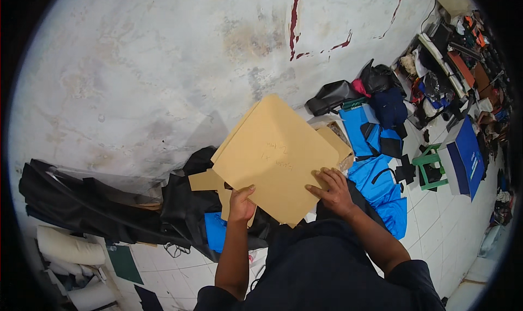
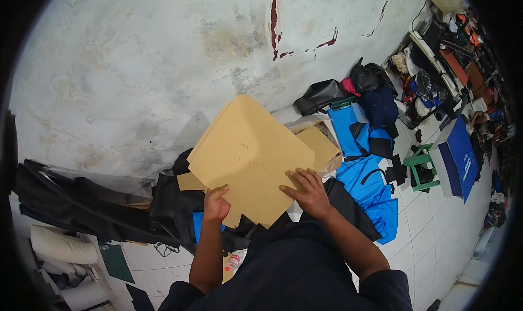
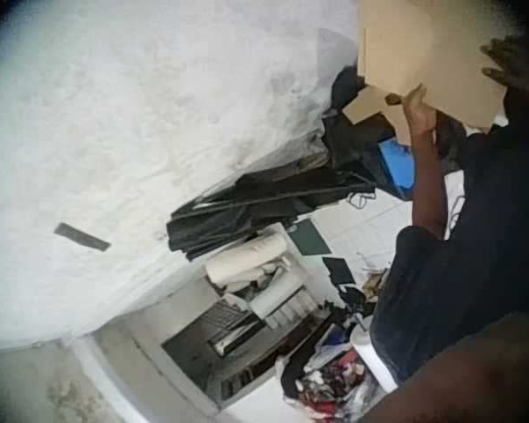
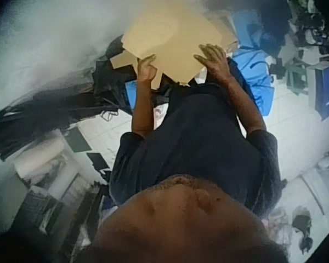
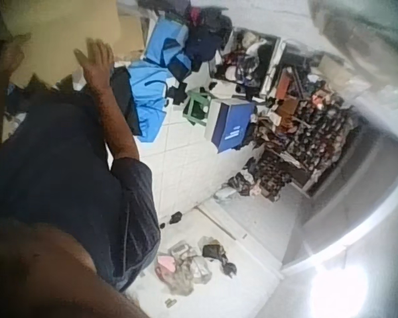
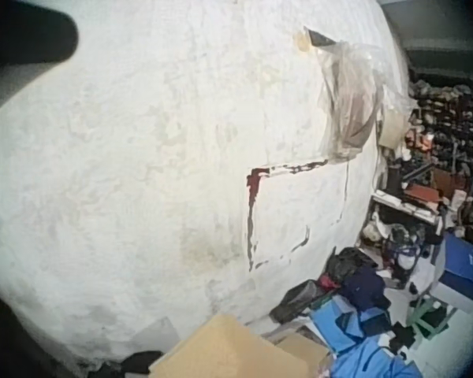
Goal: The person sorts through and organizes pieces of fabric, patterns, and plastic packaging in a workshop area.
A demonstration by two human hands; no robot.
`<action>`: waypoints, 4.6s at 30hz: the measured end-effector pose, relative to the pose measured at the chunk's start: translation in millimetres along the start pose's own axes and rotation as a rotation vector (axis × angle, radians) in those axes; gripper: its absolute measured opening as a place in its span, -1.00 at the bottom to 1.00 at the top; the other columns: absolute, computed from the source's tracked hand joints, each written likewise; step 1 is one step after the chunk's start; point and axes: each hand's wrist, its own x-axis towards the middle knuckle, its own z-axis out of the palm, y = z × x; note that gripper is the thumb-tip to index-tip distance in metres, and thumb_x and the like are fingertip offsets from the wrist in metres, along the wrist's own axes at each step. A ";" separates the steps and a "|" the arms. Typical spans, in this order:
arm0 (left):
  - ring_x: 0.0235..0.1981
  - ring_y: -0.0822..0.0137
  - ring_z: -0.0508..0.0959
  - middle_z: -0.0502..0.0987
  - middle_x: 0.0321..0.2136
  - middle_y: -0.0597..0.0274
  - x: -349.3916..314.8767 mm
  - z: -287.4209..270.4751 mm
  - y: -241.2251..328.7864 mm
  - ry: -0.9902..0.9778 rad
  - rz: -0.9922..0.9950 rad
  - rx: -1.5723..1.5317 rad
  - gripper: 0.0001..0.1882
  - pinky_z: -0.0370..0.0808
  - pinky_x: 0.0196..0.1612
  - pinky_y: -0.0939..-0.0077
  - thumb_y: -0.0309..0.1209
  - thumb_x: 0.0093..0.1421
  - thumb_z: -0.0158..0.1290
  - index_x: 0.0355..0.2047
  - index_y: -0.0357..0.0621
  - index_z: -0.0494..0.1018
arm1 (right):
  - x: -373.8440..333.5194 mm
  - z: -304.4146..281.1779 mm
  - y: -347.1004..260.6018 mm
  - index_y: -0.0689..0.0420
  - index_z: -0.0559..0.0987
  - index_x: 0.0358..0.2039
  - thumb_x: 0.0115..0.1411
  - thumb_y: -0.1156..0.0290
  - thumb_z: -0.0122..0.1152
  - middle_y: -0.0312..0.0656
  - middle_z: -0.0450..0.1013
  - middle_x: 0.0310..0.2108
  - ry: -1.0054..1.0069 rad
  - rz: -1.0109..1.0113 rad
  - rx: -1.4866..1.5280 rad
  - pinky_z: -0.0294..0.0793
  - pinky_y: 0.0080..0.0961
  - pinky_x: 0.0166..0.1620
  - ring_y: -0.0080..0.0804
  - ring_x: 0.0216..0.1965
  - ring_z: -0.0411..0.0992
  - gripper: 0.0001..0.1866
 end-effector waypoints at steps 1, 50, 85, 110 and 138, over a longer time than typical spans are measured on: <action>-0.04 0.13 0.47 0.45 -0.08 0.02 1.2 -0.6 -2.8 0.025 0.010 -0.022 -0.55 0.39 0.05 0.24 -0.61 0.05 -0.02 0.01 -0.34 0.30 | -0.4 1.3 1.1 -0.26 0.57 -0.11 -0.11 0.50 0.19 -0.22 0.32 0.05 0.025 0.030 -0.020 0.17 -0.11 0.18 -0.20 0.16 0.23 -0.51; 0.00 0.11 0.40 0.41 -0.01 -0.10 -144.7 -82.4 -180.9 0.735 -0.881 1.458 -0.50 0.35 0.03 0.33 -0.27 0.21 0.03 0.07 -0.35 0.31 | -188.6 357.8 345.6 0.15 0.35 -0.07 0.19 0.41 0.14 -0.23 0.44 -0.35 0.139 1.888 1.136 0.44 -0.51 -0.48 -0.46 -0.52 0.42 -0.69; 0.00 0.13 0.45 0.44 -0.06 0.12 425.7 -36.0 -340.0 0.417 -0.110 -0.155 -0.51 0.40 0.10 0.19 -0.64 0.01 -0.04 0.02 -0.21 0.31 | -350.6 191.7 258.6 -0.05 0.38 -0.02 0.24 0.43 0.02 -0.32 0.44 -0.11 0.773 1.941 1.553 0.51 -0.36 -0.14 -0.40 -0.08 0.45 -0.71; -0.10 0.25 0.46 0.48 -0.13 0.06 127.7 -125.0 -384.0 0.512 -0.614 0.850 -0.47 0.39 -0.08 0.42 -0.17 0.16 0.10 0.05 -0.22 0.33 | -264.5 146.0 251.9 0.06 0.34 0.03 0.22 0.44 0.09 -0.22 0.39 -0.03 0.137 1.700 1.565 0.41 -0.26 0.03 -0.32 0.02 0.36 -0.65; -0.32 0.15 0.59 0.57 -0.38 -0.02 -576.2 96.1 -481.3 1.870 0.116 -0.002 -0.52 0.49 -0.21 0.31 -0.10 0.03 0.16 -0.21 -0.27 0.47 | -225.9 16.4 -273.8 0.26 0.41 -0.05 0.26 0.40 0.06 -0.21 0.46 -0.19 -1.614 -0.566 1.136 0.37 -0.56 -0.10 -0.53 -0.17 0.40 -0.71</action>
